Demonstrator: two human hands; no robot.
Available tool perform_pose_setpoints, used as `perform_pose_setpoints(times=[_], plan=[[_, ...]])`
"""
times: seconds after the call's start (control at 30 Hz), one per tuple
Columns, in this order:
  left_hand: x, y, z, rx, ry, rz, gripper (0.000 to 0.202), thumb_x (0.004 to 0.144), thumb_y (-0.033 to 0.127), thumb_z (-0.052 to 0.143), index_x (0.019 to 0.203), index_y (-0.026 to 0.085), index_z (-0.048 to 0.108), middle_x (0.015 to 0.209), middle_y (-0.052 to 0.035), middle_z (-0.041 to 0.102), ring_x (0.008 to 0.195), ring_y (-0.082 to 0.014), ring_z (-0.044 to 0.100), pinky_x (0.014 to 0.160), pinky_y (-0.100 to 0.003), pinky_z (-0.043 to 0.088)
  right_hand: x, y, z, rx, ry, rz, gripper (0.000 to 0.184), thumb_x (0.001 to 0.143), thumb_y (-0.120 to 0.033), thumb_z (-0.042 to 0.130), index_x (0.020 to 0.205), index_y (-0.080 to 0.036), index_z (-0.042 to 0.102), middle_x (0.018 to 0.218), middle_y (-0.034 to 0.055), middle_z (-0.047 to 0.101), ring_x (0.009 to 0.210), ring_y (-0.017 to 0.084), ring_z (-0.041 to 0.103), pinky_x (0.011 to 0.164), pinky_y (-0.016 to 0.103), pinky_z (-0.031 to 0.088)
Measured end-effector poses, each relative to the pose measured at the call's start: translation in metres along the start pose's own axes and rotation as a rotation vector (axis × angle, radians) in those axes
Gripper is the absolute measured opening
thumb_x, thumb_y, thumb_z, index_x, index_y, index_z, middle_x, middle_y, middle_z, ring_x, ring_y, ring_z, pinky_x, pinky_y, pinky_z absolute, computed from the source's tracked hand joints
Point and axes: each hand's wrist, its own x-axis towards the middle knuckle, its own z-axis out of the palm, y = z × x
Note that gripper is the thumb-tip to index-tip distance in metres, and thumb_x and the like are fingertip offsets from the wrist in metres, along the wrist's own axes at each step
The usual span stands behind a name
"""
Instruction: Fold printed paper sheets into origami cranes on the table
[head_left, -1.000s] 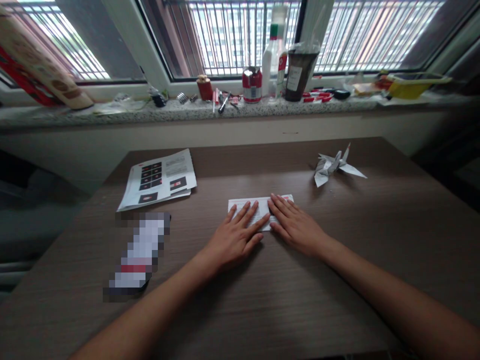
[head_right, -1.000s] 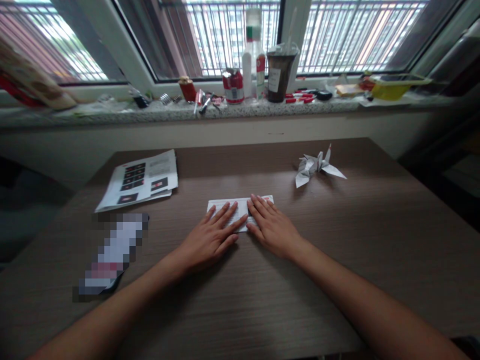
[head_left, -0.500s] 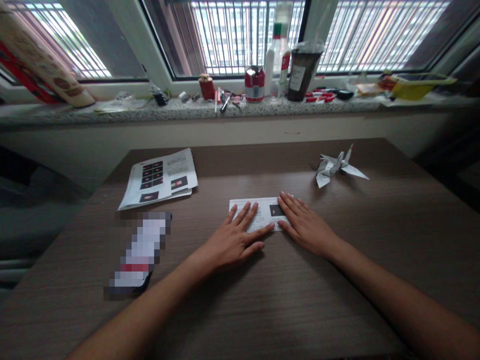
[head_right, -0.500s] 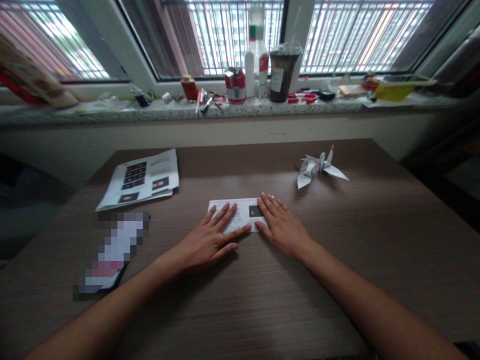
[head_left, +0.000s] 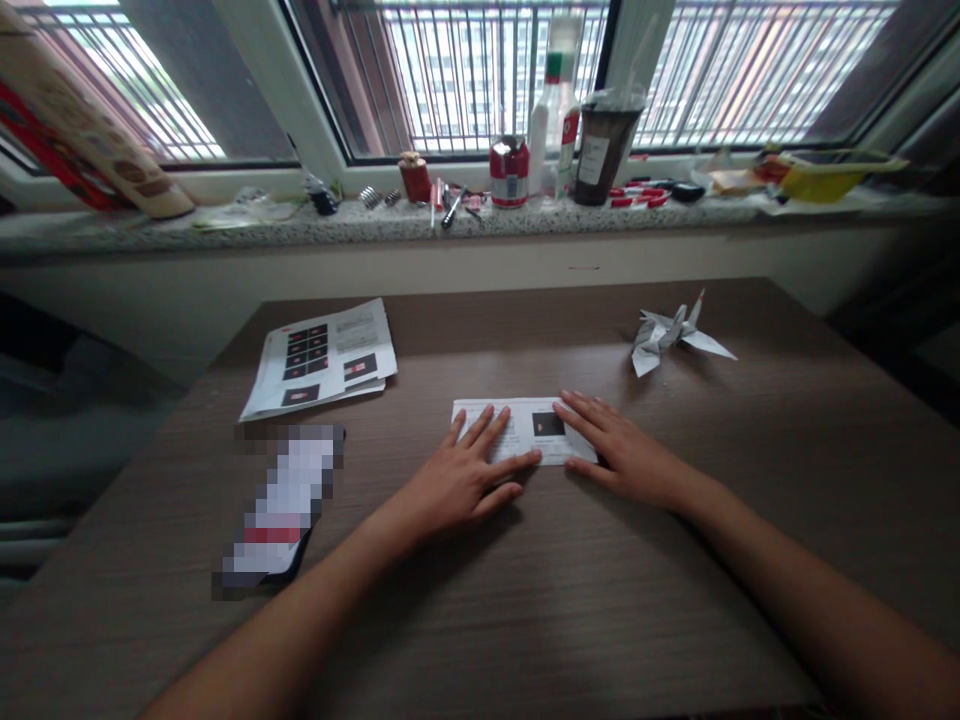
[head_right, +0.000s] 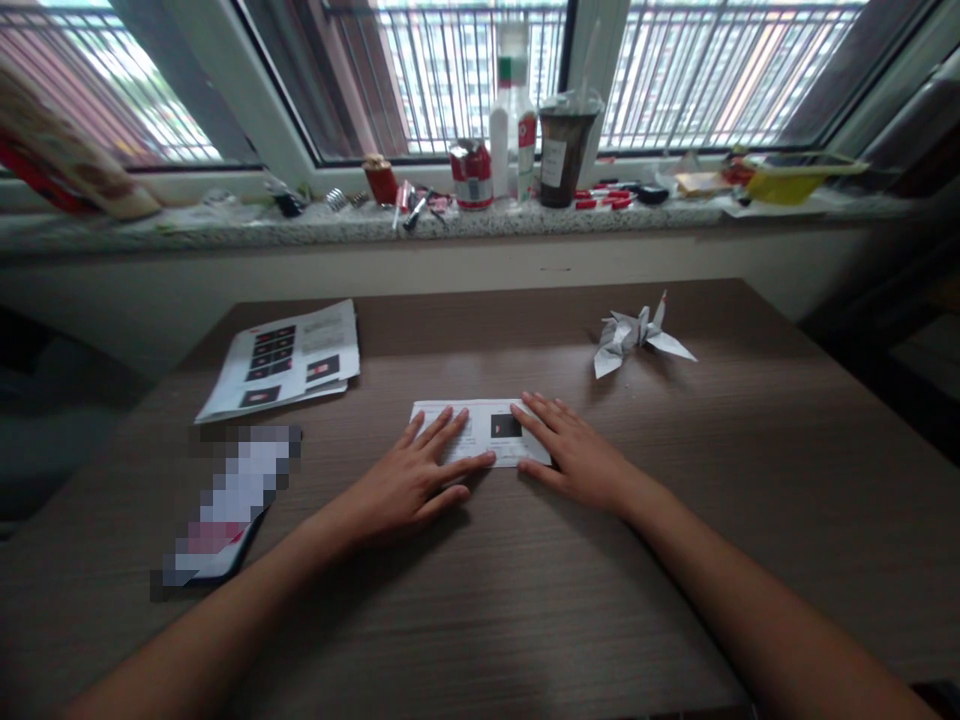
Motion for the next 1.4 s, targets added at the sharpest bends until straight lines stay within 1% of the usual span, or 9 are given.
perform_pose_setpoints(times=[0.13,0.27,0.43,0.57,0.67,0.97,1.2,1.3,1.4], plan=[[-0.002,0.000,0.000,0.012,0.029,0.034,0.049,0.108,0.047,0.049,0.156,0.042,0.043,0.170,-0.0037,0.028,0.156,-0.0342,0.028,0.126,-0.062,0.018,0.000,0.001,-0.003,0.006,0.016,-0.017,0.078,0.101,-0.049,0.059,0.167,-0.028,0.022,0.170,0.0100,0.026,0.155,0.032,0.030,0.125,0.055,0.034],[-0.002,0.002,0.001,-0.010,0.047,0.042,0.049,0.109,0.049,0.045,0.156,0.035,0.045,0.166,-0.0060,0.037,0.153,-0.0298,0.034,0.125,-0.050,0.029,0.001,-0.001,-0.003,0.003,0.031,-0.008,0.076,0.100,-0.047,0.061,0.165,-0.028,0.027,0.169,0.0110,0.030,0.154,0.033,0.033,0.123,0.055,0.036],[-0.002,0.006,-0.001,-0.020,0.056,0.037,0.048,0.109,0.047,0.047,0.154,0.034,0.047,0.166,-0.0076,0.037,0.153,-0.0297,0.034,0.124,-0.051,0.032,0.001,0.000,-0.009,0.076,0.030,-0.029,0.074,0.095,-0.044,0.068,0.161,-0.031,0.037,0.168,0.0120,0.033,0.153,0.034,0.035,0.120,0.059,0.040],[-0.001,0.008,-0.003,-0.019,0.066,0.022,0.045,0.107,0.043,0.050,0.151,0.031,0.050,0.160,-0.0110,0.044,0.149,-0.0313,0.039,0.121,-0.053,0.037,0.002,0.003,-0.020,0.146,0.045,-0.100,0.056,0.093,-0.036,0.072,0.146,-0.027,0.056,0.156,0.0131,0.052,0.145,0.032,0.048,0.116,0.055,0.046],[0.000,0.007,-0.002,-0.028,0.099,0.009,0.043,0.106,0.039,0.054,0.148,0.029,0.053,0.155,-0.0120,0.049,0.145,-0.0312,0.044,0.119,-0.054,0.040,0.002,0.004,-0.026,0.180,0.018,-0.136,0.041,0.096,-0.033,0.068,0.136,-0.027,0.064,0.142,0.0112,0.064,0.132,0.029,0.061,0.108,0.050,0.053],[0.003,0.006,0.003,-0.021,0.165,0.012,0.037,0.106,0.035,0.055,0.141,0.027,0.059,0.149,-0.0124,0.055,0.139,-0.0313,0.050,0.114,-0.054,0.045,-0.001,-0.001,-0.024,0.063,0.037,-0.216,0.024,0.101,-0.026,0.059,0.120,-0.020,0.072,0.138,0.0119,0.068,0.126,0.027,0.066,0.107,0.047,0.055],[0.003,0.004,0.007,-0.020,0.188,0.027,0.037,0.105,0.033,0.058,0.140,0.025,0.061,0.147,-0.0141,0.057,0.136,-0.0329,0.053,0.111,-0.057,0.047,0.005,-0.007,-0.028,-0.048,0.132,-0.286,0.020,0.102,-0.024,0.057,0.107,-0.019,0.075,0.111,0.0108,0.077,0.098,0.026,0.072,0.086,0.043,0.061],[0.002,0.003,0.007,-0.034,0.194,0.031,0.037,0.105,0.034,0.057,0.141,0.026,0.061,0.148,-0.0140,0.057,0.137,-0.0328,0.052,0.111,-0.056,0.047,0.003,-0.008,-0.029,-0.014,0.123,-0.250,0.023,0.105,-0.023,0.052,0.108,-0.018,0.075,0.107,0.0112,0.076,0.093,0.024,0.073,0.081,0.037,0.061],[0.002,0.003,0.006,-0.040,0.191,0.033,0.038,0.104,0.033,0.058,0.142,0.027,0.060,0.149,-0.0136,0.056,0.138,-0.0328,0.051,0.112,-0.056,0.046,0.001,-0.005,-0.029,0.088,0.111,-0.216,0.022,0.106,-0.024,0.053,0.113,-0.018,0.073,0.110,0.0116,0.076,0.097,0.023,0.074,0.084,0.035,0.061]])
